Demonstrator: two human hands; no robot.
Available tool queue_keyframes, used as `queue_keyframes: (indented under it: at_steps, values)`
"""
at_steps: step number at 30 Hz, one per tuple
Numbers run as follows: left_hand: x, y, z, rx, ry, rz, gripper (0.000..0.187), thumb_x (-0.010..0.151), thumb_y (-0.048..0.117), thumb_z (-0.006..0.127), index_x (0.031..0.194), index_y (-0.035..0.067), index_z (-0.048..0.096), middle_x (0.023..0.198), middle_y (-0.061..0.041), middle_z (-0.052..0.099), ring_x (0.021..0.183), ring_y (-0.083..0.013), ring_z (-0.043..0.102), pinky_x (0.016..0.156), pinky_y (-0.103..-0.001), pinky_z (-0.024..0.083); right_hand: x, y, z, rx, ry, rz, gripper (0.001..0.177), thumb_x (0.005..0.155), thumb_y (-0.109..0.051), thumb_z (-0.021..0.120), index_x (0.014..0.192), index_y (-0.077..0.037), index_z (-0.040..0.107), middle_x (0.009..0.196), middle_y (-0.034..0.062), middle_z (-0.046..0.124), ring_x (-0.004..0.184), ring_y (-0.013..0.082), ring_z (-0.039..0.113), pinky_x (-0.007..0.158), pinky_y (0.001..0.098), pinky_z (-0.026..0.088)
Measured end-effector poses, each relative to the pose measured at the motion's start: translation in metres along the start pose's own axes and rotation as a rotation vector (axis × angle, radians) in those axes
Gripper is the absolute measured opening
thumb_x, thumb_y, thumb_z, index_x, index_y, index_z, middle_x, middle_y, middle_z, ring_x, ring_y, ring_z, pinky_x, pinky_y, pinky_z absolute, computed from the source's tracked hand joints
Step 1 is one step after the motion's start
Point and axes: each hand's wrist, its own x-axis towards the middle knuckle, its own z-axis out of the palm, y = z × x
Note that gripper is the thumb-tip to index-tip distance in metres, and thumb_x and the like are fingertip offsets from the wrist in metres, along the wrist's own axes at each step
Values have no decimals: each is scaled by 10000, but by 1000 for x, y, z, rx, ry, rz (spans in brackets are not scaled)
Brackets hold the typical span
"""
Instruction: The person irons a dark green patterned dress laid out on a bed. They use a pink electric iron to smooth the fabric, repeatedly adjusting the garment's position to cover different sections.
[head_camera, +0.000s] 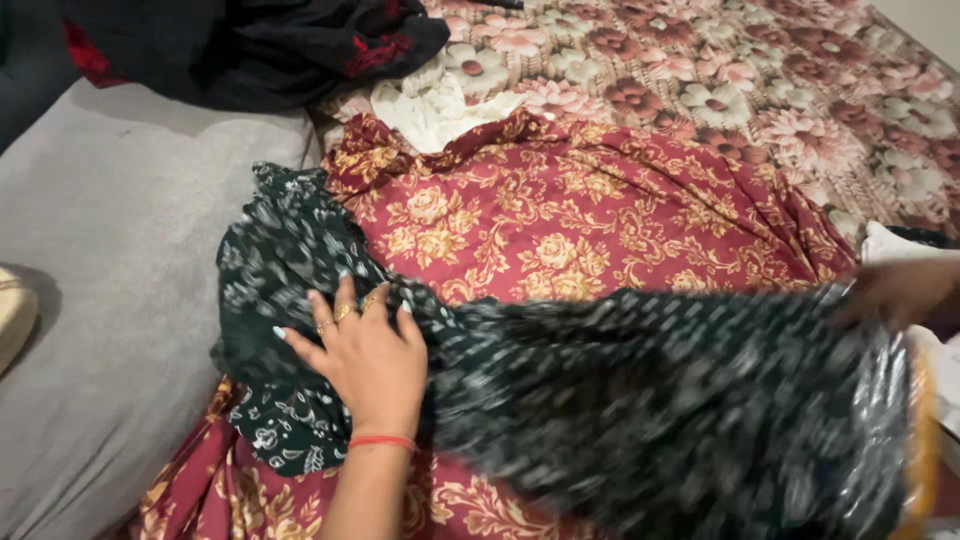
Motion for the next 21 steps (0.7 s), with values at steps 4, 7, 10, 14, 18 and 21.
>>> queue_keyframes:
  at_steps: [4,7,10,14,18,21]
  values:
    - [-5,14,3,-153,-23,200,318,945,288,622,1194,127,739,1415,-119,596,1433,-353,426,1235,-611,119,-79,32,-24,-370,787,1255,944,658,-428,901,1436,-16,560,1298,201,654,1149,327,623,1004,538,433]
    - [-16,31,7,-286,-58,413,370,920,339,650,1193,101,725,1377,-121,606,1405,-339,452,1225,-557,193,-58,44,-50,-597,1226,1371,1082,501,-348,972,1401,61,531,1234,308,629,1079,424,620,942,543,493]
    - [-23,42,3,-346,-130,541,429,856,404,705,1157,100,722,1298,-126,626,1320,-335,496,1158,-541,273,32,24,-51,-126,1387,1323,1129,582,-255,956,1555,9,447,1263,305,610,1098,451,618,950,536,527]
    - [-21,38,0,-165,-434,360,508,772,432,756,1167,117,705,1219,-103,626,1187,-275,554,1050,-472,379,188,-89,-22,439,1454,1140,558,859,-82,687,1408,-53,593,1217,159,691,1041,309,695,895,411,549]
    - [-26,21,4,164,-446,134,568,724,350,755,1234,112,682,1271,-134,602,1156,-312,543,952,-443,397,279,-185,-22,645,1120,1139,338,893,-162,658,1222,-85,661,1267,109,650,1089,245,703,967,354,570]
    - [-29,5,20,344,-568,43,364,922,423,606,1115,132,709,1266,-106,599,1208,-313,526,1041,-475,357,298,-186,-24,355,1128,1132,396,932,-243,629,1286,-68,598,1282,134,605,1113,326,643,955,413,534]
